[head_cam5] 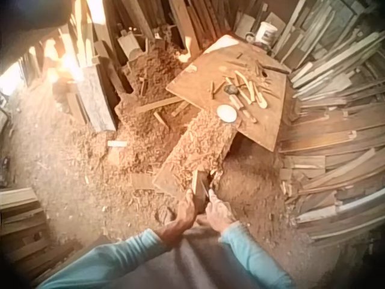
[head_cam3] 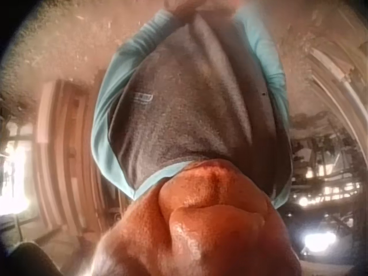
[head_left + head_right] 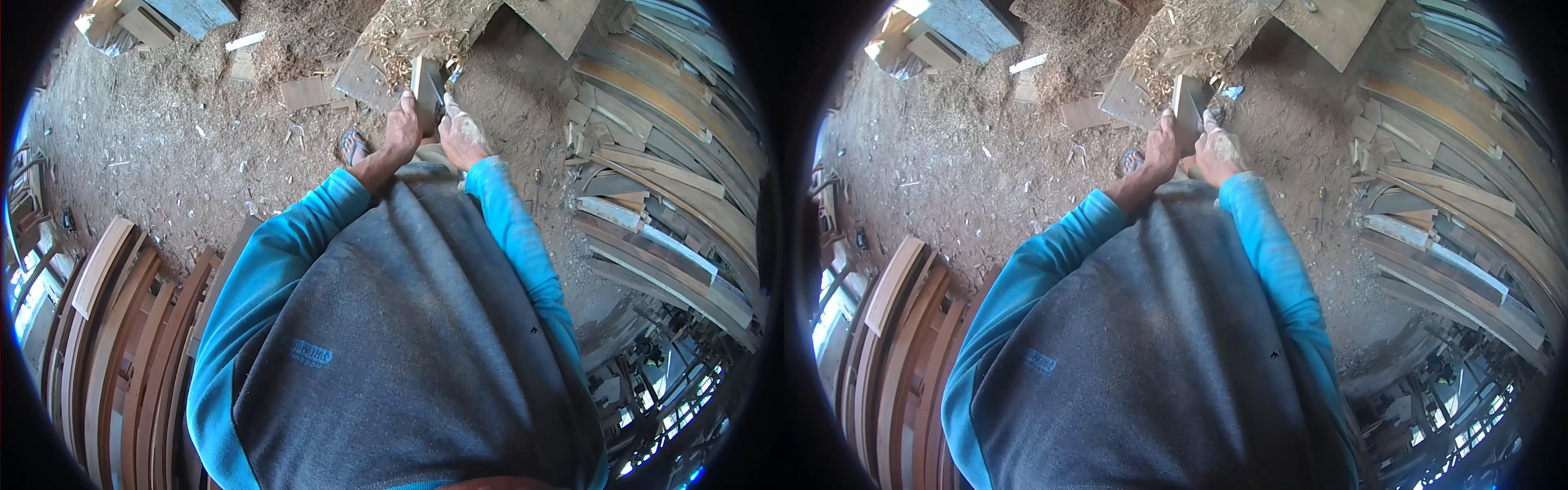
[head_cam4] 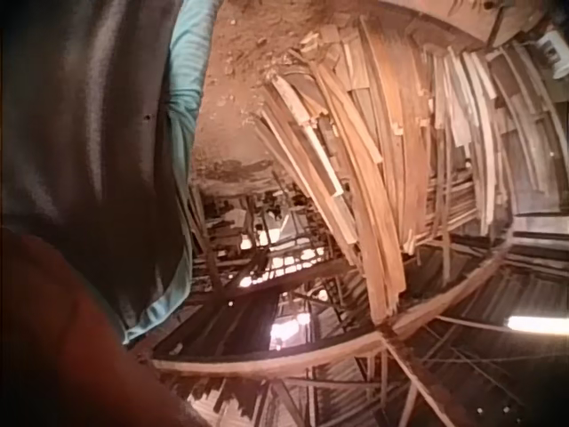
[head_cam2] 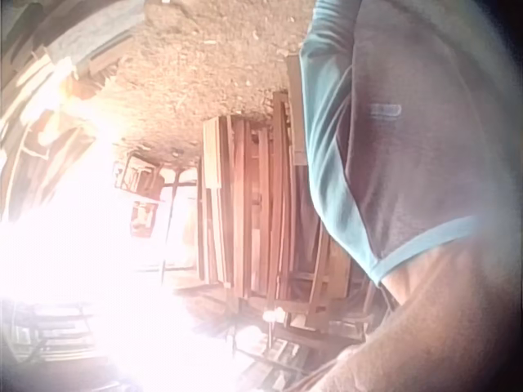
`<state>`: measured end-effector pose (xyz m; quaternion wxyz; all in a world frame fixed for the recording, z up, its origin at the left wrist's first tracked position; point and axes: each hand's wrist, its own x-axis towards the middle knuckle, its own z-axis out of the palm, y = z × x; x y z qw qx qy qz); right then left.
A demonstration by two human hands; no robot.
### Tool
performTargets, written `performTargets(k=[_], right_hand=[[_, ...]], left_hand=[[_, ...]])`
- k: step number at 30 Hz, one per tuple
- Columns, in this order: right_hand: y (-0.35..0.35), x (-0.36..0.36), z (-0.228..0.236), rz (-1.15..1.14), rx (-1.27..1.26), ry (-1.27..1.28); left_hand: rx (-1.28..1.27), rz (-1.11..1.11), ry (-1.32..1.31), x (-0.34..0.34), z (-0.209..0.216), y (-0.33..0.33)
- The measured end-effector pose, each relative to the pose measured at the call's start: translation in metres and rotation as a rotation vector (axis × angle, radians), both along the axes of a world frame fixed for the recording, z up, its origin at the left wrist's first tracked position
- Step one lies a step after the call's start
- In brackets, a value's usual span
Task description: The person uses a chisel to shave and shape a small piece of wood, turning the wood over and picking up secondary wood scraps from a workbench to compare or work on them.
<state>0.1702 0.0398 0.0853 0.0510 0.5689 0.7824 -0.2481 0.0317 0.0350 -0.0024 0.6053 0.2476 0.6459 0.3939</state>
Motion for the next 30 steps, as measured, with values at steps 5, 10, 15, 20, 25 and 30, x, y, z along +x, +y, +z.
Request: performTargets(k=[5,10,15,20,25,30], right_hand=[[-0.003,-0.029,0.064,-0.283,-0.241,0.045],[0.011,-0.023,0.065,-0.267,-0.251,0.054],[0.013,0.002,0.046,-0.261,-0.2,0.068],[0.022,0.015,0.05,0.0,-0.173,0.127],[0.042,0.023,0.047,-0.037,-0.193,0.059],[0.047,0.035,0.037,-0.005,-0.119,-0.005]], left_hand=[[-0.129,0.041,-0.111,-0.013,0.004,0.002],[-0.215,-0.01,-0.209,-0.026,0.029,0.01],[-0.228,0.043,-0.312,-0.023,0.055,0.016],[0.04,-0.382,0.046,-0.044,0.055,0.019],[-0.167,-0.155,-0.221,-0.048,0.053,0.026],[-0.058,-0.174,-0.223,-0.052,0.066,0.026]])
